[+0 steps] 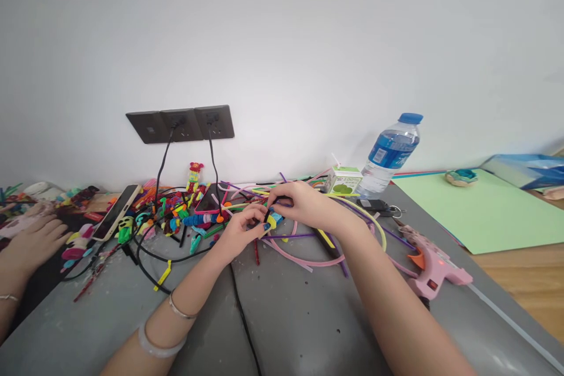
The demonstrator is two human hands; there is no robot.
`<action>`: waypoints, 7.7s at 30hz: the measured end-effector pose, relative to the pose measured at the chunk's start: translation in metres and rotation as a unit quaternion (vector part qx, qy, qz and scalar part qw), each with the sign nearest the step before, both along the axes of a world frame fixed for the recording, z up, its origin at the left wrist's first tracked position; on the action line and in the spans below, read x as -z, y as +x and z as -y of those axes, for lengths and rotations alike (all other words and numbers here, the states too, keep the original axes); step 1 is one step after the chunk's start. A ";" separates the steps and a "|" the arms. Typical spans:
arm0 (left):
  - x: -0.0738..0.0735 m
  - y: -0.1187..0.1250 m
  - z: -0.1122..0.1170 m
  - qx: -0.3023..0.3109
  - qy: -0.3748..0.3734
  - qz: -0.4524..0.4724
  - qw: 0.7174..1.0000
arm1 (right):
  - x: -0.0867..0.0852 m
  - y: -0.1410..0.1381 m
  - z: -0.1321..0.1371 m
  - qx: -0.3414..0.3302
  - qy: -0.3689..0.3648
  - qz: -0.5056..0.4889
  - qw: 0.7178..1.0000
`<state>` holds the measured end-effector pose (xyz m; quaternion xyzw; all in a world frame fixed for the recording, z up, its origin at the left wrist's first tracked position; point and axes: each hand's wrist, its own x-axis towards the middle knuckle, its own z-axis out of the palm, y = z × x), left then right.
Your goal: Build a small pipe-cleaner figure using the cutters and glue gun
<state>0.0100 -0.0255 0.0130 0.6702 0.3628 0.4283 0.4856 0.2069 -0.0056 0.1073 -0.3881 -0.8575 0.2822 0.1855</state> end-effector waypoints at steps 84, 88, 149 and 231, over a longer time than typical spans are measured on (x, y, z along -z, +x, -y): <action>-0.010 -0.005 0.002 0.003 -0.036 0.024 0.999 | -0.009 -0.007 0.011 0.006 0.028 -0.009 1.000; -0.015 -0.005 0.001 -0.029 -0.040 0.078 0.996 | -0.003 -0.005 0.007 0.007 0.001 -0.039 0.999; -0.012 0.002 0.006 0.013 -0.071 0.026 0.997 | -0.013 -0.010 0.014 -0.007 0.052 0.021 0.998; -0.008 0.004 0.002 -0.064 -0.129 0.103 0.984 | 0.014 -0.021 0.004 0.081 -0.041 0.001 0.996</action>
